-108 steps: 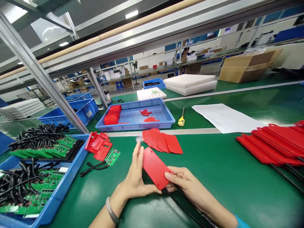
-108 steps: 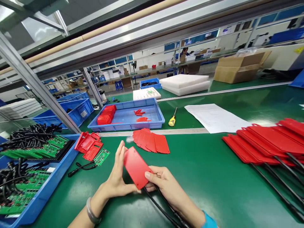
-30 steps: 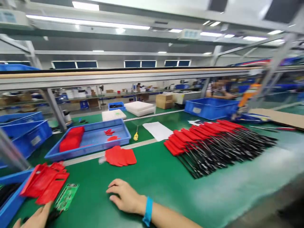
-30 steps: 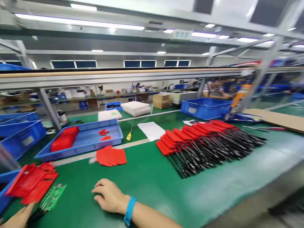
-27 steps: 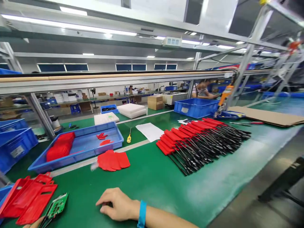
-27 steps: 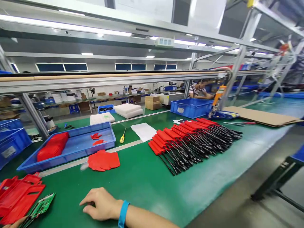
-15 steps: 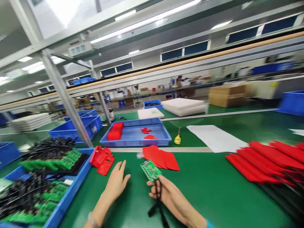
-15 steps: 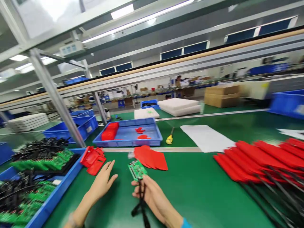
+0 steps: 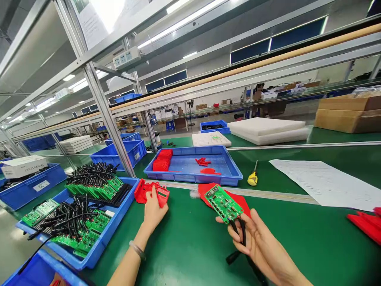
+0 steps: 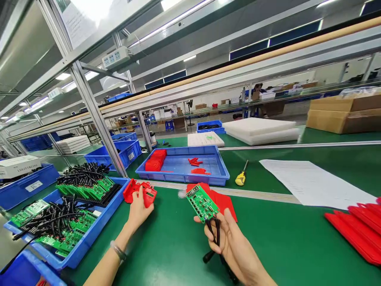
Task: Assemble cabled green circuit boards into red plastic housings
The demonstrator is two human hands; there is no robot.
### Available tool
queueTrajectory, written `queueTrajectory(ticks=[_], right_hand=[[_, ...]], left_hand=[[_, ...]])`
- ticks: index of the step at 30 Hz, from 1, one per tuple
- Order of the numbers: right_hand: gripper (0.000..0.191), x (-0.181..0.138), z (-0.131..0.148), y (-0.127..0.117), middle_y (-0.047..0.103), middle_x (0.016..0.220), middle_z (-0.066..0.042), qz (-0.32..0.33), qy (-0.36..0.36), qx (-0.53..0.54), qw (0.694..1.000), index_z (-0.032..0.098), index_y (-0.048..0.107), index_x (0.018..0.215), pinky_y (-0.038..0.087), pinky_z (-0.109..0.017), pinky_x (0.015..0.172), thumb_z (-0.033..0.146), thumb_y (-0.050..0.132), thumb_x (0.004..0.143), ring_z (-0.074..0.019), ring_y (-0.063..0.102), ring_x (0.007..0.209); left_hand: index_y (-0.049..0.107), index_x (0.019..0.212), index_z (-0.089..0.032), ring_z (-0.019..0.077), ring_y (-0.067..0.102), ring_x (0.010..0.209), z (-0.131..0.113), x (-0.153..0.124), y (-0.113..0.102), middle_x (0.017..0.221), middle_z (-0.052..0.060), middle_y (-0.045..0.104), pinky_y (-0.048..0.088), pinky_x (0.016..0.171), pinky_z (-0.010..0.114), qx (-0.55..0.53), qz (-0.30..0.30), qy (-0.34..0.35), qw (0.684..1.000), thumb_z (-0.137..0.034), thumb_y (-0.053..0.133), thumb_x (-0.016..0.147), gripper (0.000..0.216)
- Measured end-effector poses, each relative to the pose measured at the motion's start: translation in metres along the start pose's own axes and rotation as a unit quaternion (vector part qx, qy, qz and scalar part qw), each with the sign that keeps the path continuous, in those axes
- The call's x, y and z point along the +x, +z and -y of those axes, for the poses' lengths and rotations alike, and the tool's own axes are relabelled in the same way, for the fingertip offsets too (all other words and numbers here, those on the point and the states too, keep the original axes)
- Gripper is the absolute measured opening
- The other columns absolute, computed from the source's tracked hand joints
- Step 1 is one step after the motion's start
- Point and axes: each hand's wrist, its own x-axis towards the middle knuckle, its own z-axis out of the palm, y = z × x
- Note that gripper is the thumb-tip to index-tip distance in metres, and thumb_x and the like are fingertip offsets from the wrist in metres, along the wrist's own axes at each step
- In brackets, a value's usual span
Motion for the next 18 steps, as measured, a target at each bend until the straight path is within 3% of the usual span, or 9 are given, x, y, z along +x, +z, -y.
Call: queueTrajectory(ticks=[1, 2, 3, 4, 6, 8, 13, 18], right_hand=[[0.048, 0.0, 0.002, 0.0, 0.057, 0.075, -0.002, 0.003, -0.008, -0.056, 0.998, 0.02, 0.063, 0.105, 0.037, -0.02, 0.042, 0.06, 0.043, 0.086, -0.0118, 0.038, 0.056], [0.05, 0.001, 0.002, 0.0, 0.054, 0.07, -0.001, 0.002, -0.02, -0.122, 0.992, 0.02, 0.062, 0.108, 0.038, -0.022, 0.043, 0.06, 0.04, 0.087, -0.0117, 0.039, 0.055], [0.051, 0.001, 0.002, -0.001, 0.052, 0.068, -0.001, -0.002, -0.037, -0.195, 0.98, 0.019, 0.061, 0.112, 0.04, -0.023, 0.045, 0.059, 0.039, 0.088, -0.0116, 0.039, 0.053], [0.052, 0.002, 0.0, -0.002, 0.052, 0.069, -0.001, -0.004, -0.059, -0.27, 0.961, 0.019, 0.057, 0.118, 0.041, -0.024, 0.047, 0.058, 0.038, 0.089, -0.0116, 0.041, 0.053], [0.052, 0.003, -0.004, -0.004, 0.054, 0.078, -0.002, -0.008, -0.117, -0.404, 0.907, 0.022, 0.048, 0.13, 0.045, -0.025, 0.051, 0.054, 0.039, 0.09, -0.0127, 0.046, 0.056], [0.051, 0.002, -0.01, -0.006, 0.054, 0.089, -0.004, -0.016, -0.184, -0.499, 0.847, 0.025, 0.04, 0.136, 0.048, -0.026, 0.055, 0.048, 0.041, 0.09, -0.014, 0.051, 0.063], [0.052, -0.003, -0.028, -0.012, 0.05, 0.113, -0.008, -0.025, -0.26, -0.625, 0.735, 0.027, 0.032, 0.14, 0.053, -0.027, 0.064, 0.042, 0.044, 0.091, -0.0151, 0.059, 0.074], [0.052, -0.006, -0.044, -0.014, 0.05, 0.115, -0.013, -0.002, -0.288, -0.72, 0.631, 0.023, 0.032, 0.14, 0.053, -0.029, 0.056, 0.041, 0.041, 0.092, -0.0164, 0.061, 0.069]], left_hand=[[0.032, 0.137, -0.013, 0.0278, 0.055, 0.099, -0.012, -0.003, 0.002, 0.119, 0.017, 0.047, 0.041, 0.087, 0.04, -0.144, 0.017, -0.035, 0.989, -0.022, 0.069, 0.063, 0.084], [0.042, 0.13, -0.015, 0.0253, 0.057, 0.096, -0.026, -0.006, 0.005, 0.113, 0.013, 0.052, 0.042, 0.088, 0.038, -0.307, 0.056, -0.076, 0.947, -0.022, 0.075, 0.058, 0.08], [0.052, 0.12, -0.014, 0.0236, 0.058, 0.091, -0.039, -0.009, 0.01, 0.104, 0.01, 0.057, 0.043, 0.086, 0.037, -0.454, 0.108, -0.123, 0.876, -0.022, 0.079, 0.053, 0.072], [0.058, 0.108, -0.013, 0.0218, 0.06, 0.083, -0.051, -0.013, 0.015, 0.094, 0.009, 0.06, 0.045, 0.082, 0.037, -0.518, 0.145, -0.147, 0.83, -0.027, 0.081, 0.052, 0.062], [0.062, 0.094, -0.012, 0.02, 0.061, 0.072, -0.071, -0.022, 0.029, 0.081, 0.007, 0.063, 0.047, 0.076, 0.038, -0.578, 0.192, -0.182, 0.772, -0.034, 0.081, 0.052, 0.051], [0.063, 0.094, -0.013, 0.0205, 0.063, 0.072, -0.083, -0.034, 0.042, 0.08, 0.007, 0.065, 0.048, 0.076, 0.04, -0.61, 0.216, -0.208, 0.733, -0.033, 0.082, 0.052, 0.05], [0.061, 0.107, -0.017, 0.0268, 0.061, 0.098, -0.09, -0.064, 0.054, 0.101, 0.009, 0.068, 0.042, 0.094, 0.044, -0.748, 0.271, -0.212, 0.568, -0.009, 0.079, 0.052, 0.058], [0.048, 0.128, -0.023, 0.0263, 0.056, 0.108, -0.091, -0.08, 0.044, 0.114, 0.008, 0.062, 0.037, 0.099, 0.044, -0.761, 0.318, -0.176, 0.537, -0.006, 0.074, 0.059, 0.076]])
